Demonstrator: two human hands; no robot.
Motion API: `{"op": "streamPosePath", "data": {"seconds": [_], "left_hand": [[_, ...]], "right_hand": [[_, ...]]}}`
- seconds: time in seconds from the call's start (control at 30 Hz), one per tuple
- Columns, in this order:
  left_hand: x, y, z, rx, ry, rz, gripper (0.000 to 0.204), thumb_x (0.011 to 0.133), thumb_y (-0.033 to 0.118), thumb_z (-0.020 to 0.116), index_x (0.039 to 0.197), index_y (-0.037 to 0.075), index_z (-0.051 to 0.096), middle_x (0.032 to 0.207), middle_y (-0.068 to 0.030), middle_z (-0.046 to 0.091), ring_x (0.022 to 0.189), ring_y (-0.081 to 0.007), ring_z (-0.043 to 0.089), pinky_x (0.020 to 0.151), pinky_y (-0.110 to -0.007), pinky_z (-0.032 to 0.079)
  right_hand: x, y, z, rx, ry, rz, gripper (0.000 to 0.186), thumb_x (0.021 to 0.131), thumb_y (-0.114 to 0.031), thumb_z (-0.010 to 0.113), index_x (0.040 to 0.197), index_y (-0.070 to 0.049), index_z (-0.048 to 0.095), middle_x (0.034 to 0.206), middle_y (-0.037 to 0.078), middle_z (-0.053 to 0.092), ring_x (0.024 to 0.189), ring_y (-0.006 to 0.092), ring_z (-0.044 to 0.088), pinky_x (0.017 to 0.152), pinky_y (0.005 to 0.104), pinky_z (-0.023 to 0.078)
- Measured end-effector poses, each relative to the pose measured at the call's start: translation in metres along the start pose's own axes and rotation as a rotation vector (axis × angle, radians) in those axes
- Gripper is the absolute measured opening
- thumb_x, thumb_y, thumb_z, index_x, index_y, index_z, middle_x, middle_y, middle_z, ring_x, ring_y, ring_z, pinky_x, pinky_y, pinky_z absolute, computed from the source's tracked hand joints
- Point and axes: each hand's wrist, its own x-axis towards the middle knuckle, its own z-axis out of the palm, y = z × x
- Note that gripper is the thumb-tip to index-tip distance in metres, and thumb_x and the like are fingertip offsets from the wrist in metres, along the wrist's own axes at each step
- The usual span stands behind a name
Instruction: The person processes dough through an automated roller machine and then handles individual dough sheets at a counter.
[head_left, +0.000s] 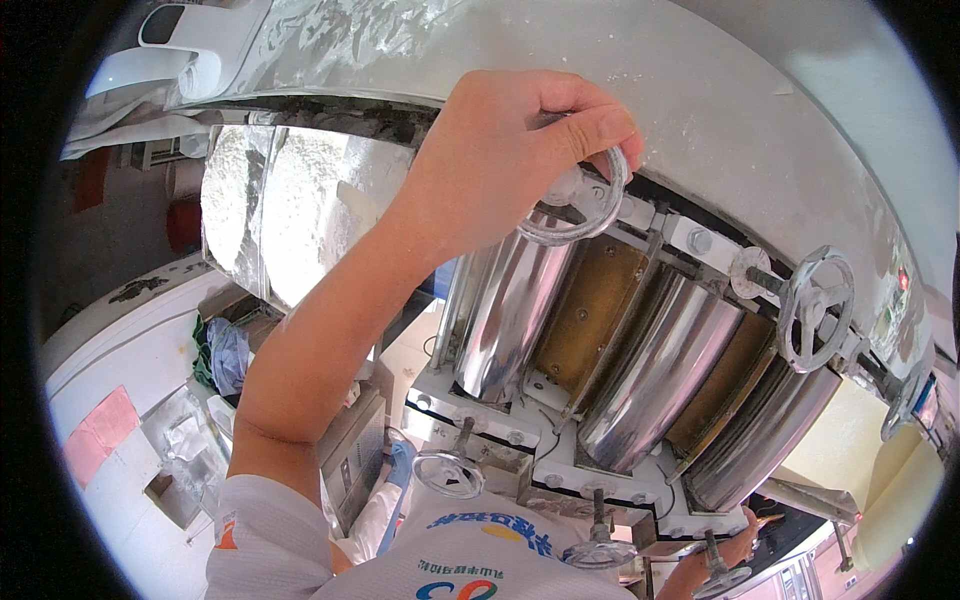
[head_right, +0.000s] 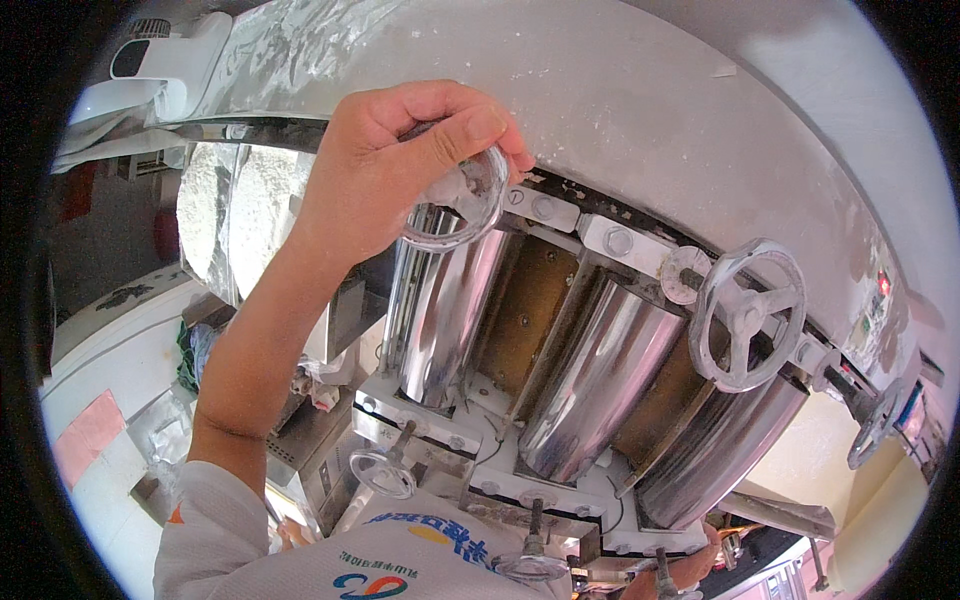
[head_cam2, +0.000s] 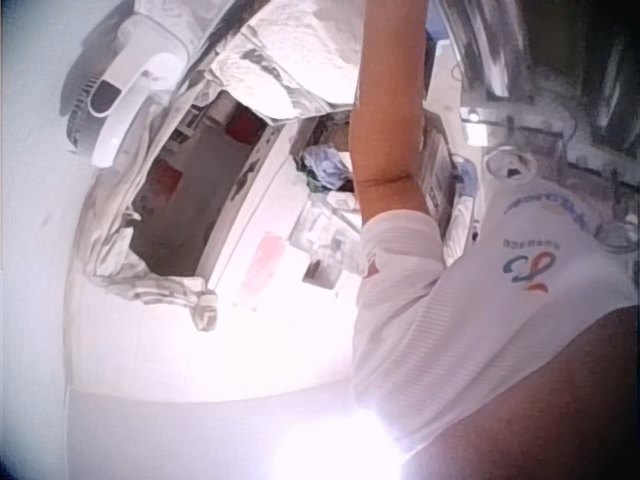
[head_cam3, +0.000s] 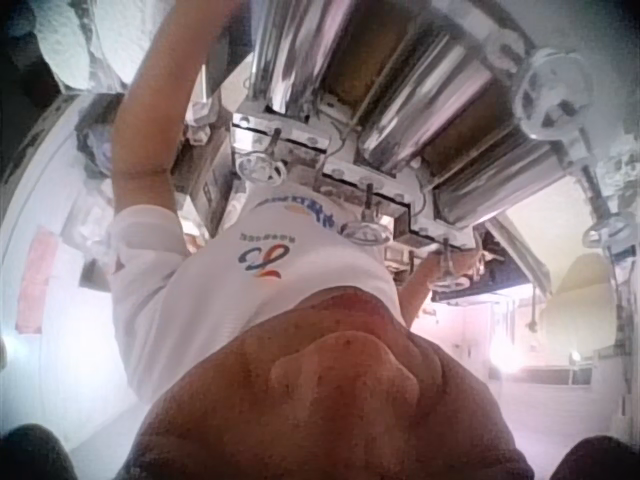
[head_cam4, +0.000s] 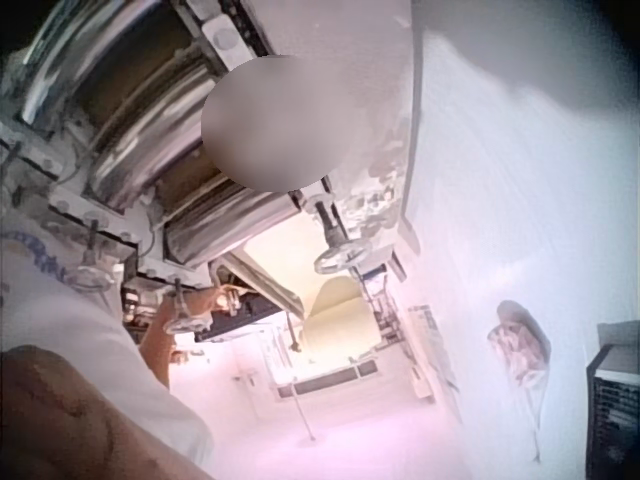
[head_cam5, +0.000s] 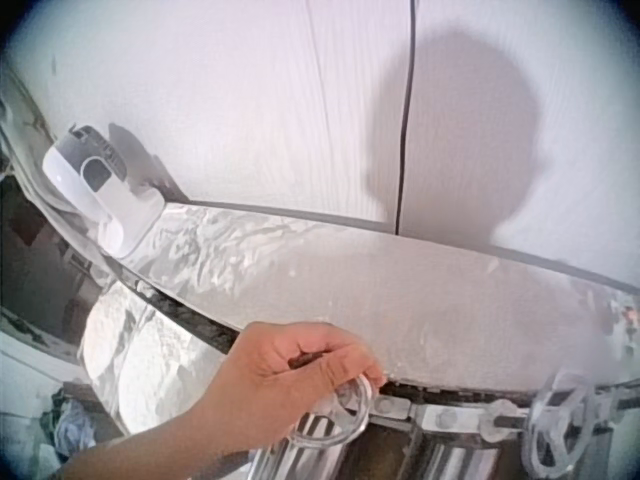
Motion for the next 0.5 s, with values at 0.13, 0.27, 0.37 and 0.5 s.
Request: {"op": "streamPosePath", "data": {"seconds": [0.13,0.27,0.37,0.5], "left_hand": [[0.0,0.0,0.0,-0.013,-0.007,-0.017,0.026,0.107,0.019,0.062,0.1,-0.001,0.076,0.093,-0.006,0.077,0.085,-0.0099,0.069,0.079,-0.026,0.055],[0.0,-0.001,-0.001,-0.002,-0.013,0.001,0.026,0.107,0.019,0.062,0.1,-0.001,0.076,0.093,-0.0059,0.077,0.086,-0.0101,0.069,0.08,-0.026,0.056],[0.001,-0.001,-0.001,-0.011,-0.014,-0.013,0.026,0.107,0.019,0.062,0.1,-0.001,0.076,0.093,-0.0061,0.077,0.086,-0.0102,0.069,0.08,-0.026,0.056],[0.0,-0.004,-0.001,-0.018,-0.016,0.012,0.026,0.107,0.019,0.062,0.1,-0.002,0.076,0.093,-0.0065,0.077,0.086,-0.0102,0.069,0.079,-0.026,0.056]], "right_hand": [[0.001,0.015,0.003,0.136,-0.005,0.098,0.025,0.097,-0.017,0.055,0.111,-0.004,0.071,0.107,0.012,0.073,0.095,0.0255,0.07,0.085,0.0386,0.056],[-0.001,0.023,0.003,0.238,-0.008,0.164,0.026,0.096,-0.017,0.055,0.112,-0.005,0.071,0.107,0.012,0.073,0.095,0.0261,0.07,0.084,0.039,0.056],[-0.002,0.03,0.003,0.285,-0.022,0.161,0.026,0.096,-0.017,0.054,0.113,-0.005,0.071,0.106,0.013,0.073,0.095,0.0265,0.07,0.084,0.0393,0.056],[-0.003,0.016,0.003,0.066,-0.007,0.047,0.041,0.103,-0.028,0.041,0.107,-0.002,0.072,0.104,0.013,0.072,0.096,0.0257,0.068,0.086,0.0398,0.055]]}}
